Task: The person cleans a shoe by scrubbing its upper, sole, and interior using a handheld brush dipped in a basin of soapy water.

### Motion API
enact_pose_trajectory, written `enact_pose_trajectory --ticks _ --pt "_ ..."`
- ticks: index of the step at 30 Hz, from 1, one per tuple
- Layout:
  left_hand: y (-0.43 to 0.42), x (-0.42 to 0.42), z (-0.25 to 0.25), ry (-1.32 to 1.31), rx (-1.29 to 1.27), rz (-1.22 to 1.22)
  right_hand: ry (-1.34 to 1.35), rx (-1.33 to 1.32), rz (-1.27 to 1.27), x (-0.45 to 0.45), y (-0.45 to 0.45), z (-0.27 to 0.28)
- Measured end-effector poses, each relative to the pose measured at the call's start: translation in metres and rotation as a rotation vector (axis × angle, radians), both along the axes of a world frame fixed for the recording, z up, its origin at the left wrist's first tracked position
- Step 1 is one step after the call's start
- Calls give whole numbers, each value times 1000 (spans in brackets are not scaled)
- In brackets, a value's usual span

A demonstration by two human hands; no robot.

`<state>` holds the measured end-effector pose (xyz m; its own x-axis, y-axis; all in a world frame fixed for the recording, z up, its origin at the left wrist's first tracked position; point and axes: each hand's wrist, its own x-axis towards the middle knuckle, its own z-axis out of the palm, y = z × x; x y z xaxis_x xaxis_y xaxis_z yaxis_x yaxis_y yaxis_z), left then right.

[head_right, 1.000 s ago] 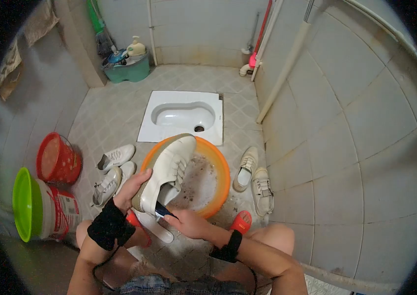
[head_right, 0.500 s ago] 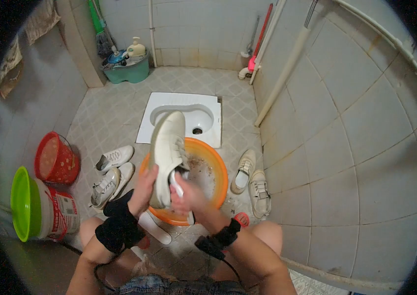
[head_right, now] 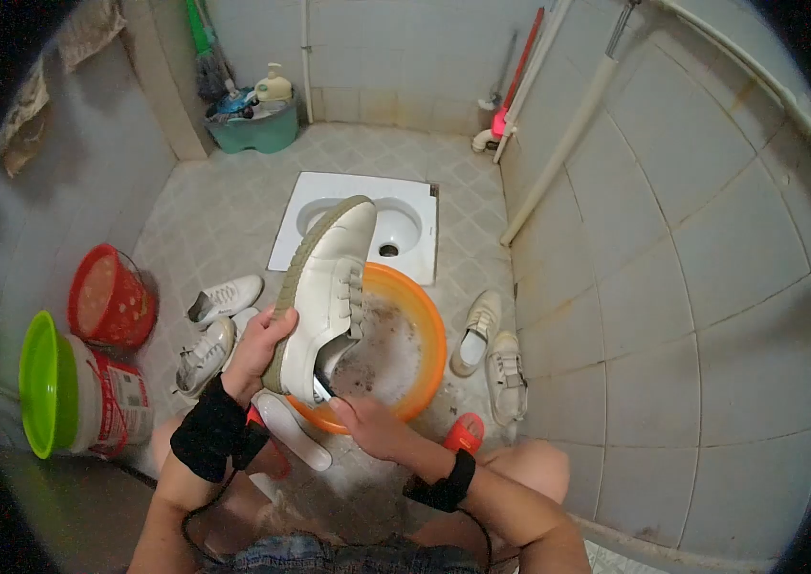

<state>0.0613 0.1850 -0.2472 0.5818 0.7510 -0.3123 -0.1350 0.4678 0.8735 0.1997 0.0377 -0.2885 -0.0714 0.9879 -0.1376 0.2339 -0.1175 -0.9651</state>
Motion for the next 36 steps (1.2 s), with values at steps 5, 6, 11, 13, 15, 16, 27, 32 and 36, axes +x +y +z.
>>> enact_pose_trajectory --ticks 5,6,11,13,15,16,27,32,36 --pt "-8 6 -8 106 35 11 -515 68 -79 4 -11 -11" --pt "-9 6 -9 105 34 3 -516 65 -85 5 -11 -9" --pt "-13 3 -25 60 -271 -173 -844 96 -283 34 9 -37" --pt "-16 10 -29 52 -300 -172 -880 80 -279 41 19 -21" --pt "-15 15 -20 33 -319 -179 -920 68 -270 42 27 -8" --pt "-13 16 -17 33 -320 -178 -907 85 -288 41 30 -4" --pt "-4 0 -21 256 -132 -65 -704 -11 44 8 -4 2" --pt "-4 -4 -17 275 -155 -109 -353 30 138 0 -13 3" --pt "-6 -1 -17 181 -157 -94 -38 123 135 4 -8 -9"
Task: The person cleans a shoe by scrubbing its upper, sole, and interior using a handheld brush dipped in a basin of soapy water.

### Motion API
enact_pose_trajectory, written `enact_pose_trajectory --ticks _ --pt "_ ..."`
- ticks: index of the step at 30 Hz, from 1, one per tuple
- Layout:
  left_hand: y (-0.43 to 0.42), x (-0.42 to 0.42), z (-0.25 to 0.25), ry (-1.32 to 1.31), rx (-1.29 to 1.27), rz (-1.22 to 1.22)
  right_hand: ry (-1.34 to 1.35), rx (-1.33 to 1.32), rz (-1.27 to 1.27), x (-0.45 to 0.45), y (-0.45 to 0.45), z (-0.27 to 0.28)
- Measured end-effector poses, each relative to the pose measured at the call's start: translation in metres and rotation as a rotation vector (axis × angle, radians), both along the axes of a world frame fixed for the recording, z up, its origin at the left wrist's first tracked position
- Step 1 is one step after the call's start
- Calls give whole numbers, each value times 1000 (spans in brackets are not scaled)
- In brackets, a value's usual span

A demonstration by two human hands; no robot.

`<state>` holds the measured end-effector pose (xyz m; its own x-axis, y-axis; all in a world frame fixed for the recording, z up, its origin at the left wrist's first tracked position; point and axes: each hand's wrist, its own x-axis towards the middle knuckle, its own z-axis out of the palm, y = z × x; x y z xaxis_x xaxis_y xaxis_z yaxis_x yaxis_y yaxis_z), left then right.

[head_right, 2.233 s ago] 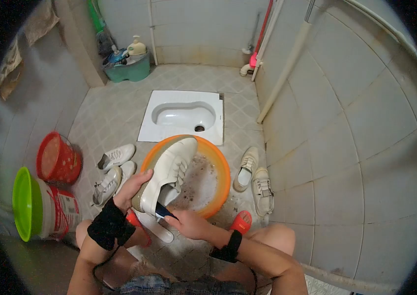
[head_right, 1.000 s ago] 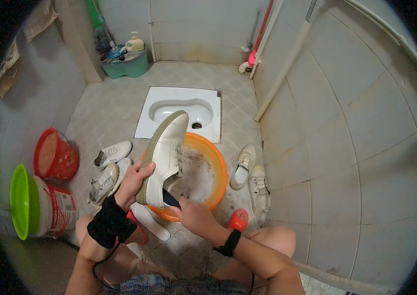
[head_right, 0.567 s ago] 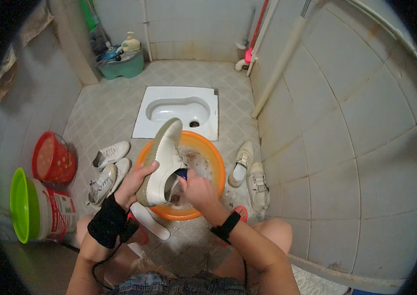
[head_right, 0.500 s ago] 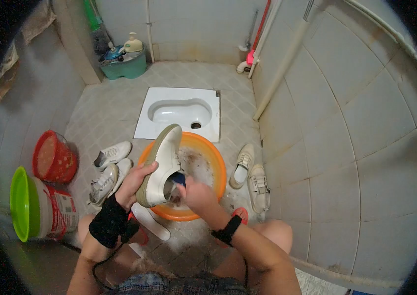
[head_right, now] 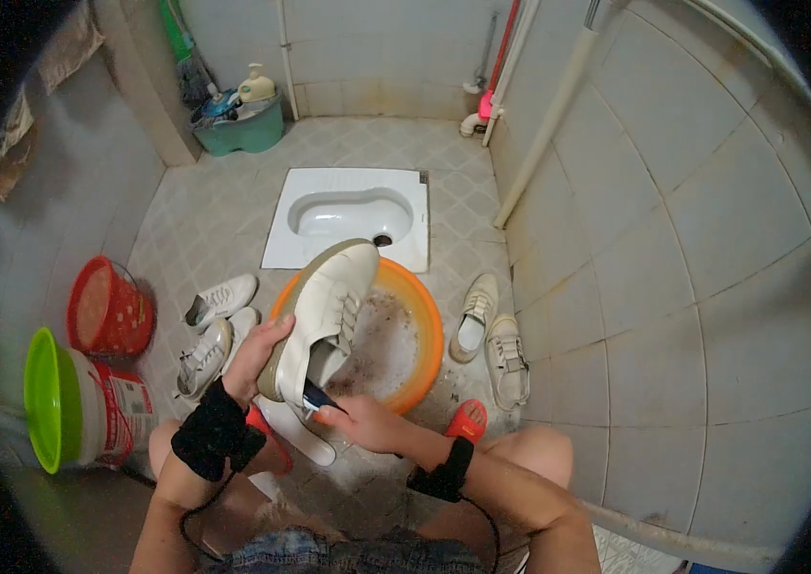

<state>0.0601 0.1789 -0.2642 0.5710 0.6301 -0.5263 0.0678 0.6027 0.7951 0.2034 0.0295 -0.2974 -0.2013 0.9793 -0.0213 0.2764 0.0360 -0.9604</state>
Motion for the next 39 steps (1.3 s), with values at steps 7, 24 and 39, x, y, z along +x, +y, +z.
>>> enact_pose_trajectory --ticks 7,24,39 --pt "-3 8 -20 -104 176 112 605 -767 -68 7 19 22" --pt "-14 18 -20 -214 175 132 827 -788 -196 21 65 60" --pt "5 4 0 -135 144 144 -562 -44 -223 1 12 -4"
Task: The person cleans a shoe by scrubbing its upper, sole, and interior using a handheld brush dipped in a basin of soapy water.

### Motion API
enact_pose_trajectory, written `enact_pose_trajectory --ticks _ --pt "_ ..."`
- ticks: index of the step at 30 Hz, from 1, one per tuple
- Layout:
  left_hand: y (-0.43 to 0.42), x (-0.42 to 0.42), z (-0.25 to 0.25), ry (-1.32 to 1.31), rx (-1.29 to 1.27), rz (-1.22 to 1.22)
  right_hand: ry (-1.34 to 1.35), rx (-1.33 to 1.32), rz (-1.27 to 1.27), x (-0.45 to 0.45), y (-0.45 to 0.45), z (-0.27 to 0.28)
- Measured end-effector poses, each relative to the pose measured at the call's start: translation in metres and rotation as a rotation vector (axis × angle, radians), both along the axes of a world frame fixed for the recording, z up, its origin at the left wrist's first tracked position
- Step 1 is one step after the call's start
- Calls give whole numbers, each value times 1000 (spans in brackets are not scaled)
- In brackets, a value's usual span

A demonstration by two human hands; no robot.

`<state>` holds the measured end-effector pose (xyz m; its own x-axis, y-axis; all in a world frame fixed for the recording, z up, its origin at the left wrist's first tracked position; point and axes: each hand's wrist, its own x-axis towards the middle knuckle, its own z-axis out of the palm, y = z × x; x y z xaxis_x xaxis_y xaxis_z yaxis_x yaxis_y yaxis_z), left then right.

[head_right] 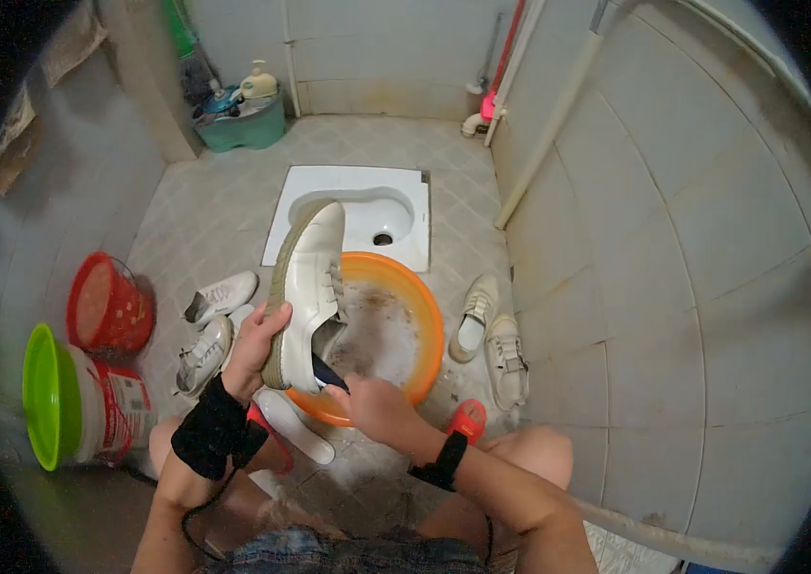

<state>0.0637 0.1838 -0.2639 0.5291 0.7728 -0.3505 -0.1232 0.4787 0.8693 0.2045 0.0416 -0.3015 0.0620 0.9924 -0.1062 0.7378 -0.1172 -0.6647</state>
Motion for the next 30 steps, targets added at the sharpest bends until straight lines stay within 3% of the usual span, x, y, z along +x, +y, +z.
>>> enact_pose_trajectory --ticks 3,9,13,23,25,27,29,30 --pt "-6 1 -1 57 -71 -67 -221 14 -23 6 4 -6" --pt "-25 18 -14 -12 -306 -114 -360 36 -196 38 33 8" --pt "-14 14 2 -15 -279 -150 -310 91 -193 36 32 5" --pt "-1 -8 -4 219 -116 -87 -60 -197 103 -6 -11 9" --pt "-2 -9 0 235 -122 -83 195 -4 165 -7 -13 6" --pt "-1 -8 0 148 -122 -75 212 -77 195 -3 -9 9" --pt "-1 -6 1 123 -117 -75 546 -188 212 4 0 19" --pt "-1 -5 0 95 -114 -71 545 -185 208 6 2 19"
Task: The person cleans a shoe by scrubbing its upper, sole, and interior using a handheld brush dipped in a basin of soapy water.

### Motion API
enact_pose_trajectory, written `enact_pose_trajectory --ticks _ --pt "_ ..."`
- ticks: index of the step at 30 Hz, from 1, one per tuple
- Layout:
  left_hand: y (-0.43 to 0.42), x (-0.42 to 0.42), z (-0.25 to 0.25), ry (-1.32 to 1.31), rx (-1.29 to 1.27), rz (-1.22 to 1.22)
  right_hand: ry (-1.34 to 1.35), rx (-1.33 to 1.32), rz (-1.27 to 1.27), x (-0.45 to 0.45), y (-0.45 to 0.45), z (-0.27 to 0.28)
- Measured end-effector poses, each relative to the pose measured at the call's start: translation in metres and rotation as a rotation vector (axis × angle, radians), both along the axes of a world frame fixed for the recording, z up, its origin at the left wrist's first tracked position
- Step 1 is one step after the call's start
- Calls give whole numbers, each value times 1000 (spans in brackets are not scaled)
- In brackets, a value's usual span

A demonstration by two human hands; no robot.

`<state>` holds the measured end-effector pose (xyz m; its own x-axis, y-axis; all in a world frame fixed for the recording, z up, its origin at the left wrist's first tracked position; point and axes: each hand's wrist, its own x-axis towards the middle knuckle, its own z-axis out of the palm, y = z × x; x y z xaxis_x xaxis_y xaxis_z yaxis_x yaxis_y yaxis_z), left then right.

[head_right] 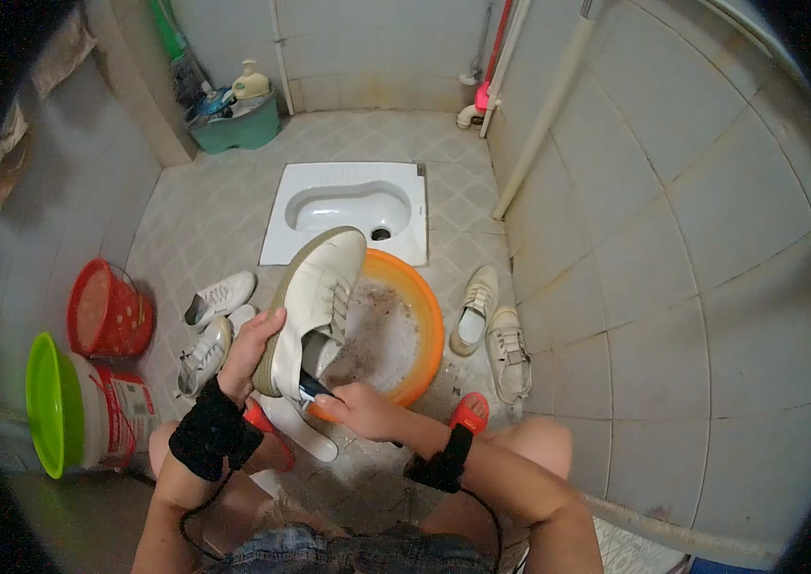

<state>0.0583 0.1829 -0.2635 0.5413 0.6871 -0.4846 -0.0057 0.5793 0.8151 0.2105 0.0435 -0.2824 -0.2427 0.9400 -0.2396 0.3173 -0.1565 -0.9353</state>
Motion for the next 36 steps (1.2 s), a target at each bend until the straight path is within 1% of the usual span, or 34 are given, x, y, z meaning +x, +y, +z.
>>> enact_pose_trajectory --ticks 2,3,5,6,7,8,9,11,12,13,15,17,19,20,22,23,25,26,28,29,31,32,33,35,36 --pt "0 1 -4 -46 9 -12 224 -271 -60 3 4 0" --pt "-1 0 -7 -89 16 -16 222 -270 -61 3 4 1" --pt "-6 7 -9 -73 45 21 490 -505 -163 1 7 3" --pt "-9 9 -11 -55 125 69 487 -506 -162 0 10 6" --pt "-13 12 -13 -36 206 115 562 -516 -216 1 15 9" --pt "-20 19 -13 -105 193 200 638 -527 -271 3 20 12" --pt "-23 20 -18 -107 193 200 637 -526 -272 5 28 18" --pt "-29 21 -32 -125 129 99 767 -522 -464 12 45 31" --pt "-35 23 -33 -35 175 39 933 -546 -473 15 50 28" --pt "-36 26 -33 -36 175 37 933 -545 -475 15 53 25" --pt "-38 32 -32 -111 191 51 1101 -517 -521 15 57 24" --pt "-37 33 -31 -108 187 83 1096 -523 -528 14 59 30" --pt "-33 28 -32 -132 219 72 983 -536 -520 14 62 31" --pt "-32 26 -32 -130 221 76 983 -537 -515 15 63 32" --pt "-30 24 -29 -98 254 63 652 -451 -391 18 63 32" --pt "-28 20 -26 -95 253 70 652 -455 -384 15 61 32" --pt "-23 15 -8 -104 53 54 379 -401 -368 7 55 34" --pt "-23 13 -10 -101 52 60 381 -405 -362 5 53 35" --pt "-25 12 -14 -110 -8 65 217 -283 -339 5 47 37" --pt "-23 12 -16 -111 -7 66 217 -282 -339 5 44 35" --pt "-17 12 -15 -144 35 71 125 -153 -204 6 32 28" --pt "-11 10 -7 -197 -31 63 -32 81 -117 5 25 3" --pt "0 3 -3 -239 -67 51 -33 81 -119 0 19 4" --pt "6 -1 -2 -168 18 81 -38 -43 -73 -7 12 8" --pt "7 0 1 -164 14 79 -48 -4 -72 -5 11 4"
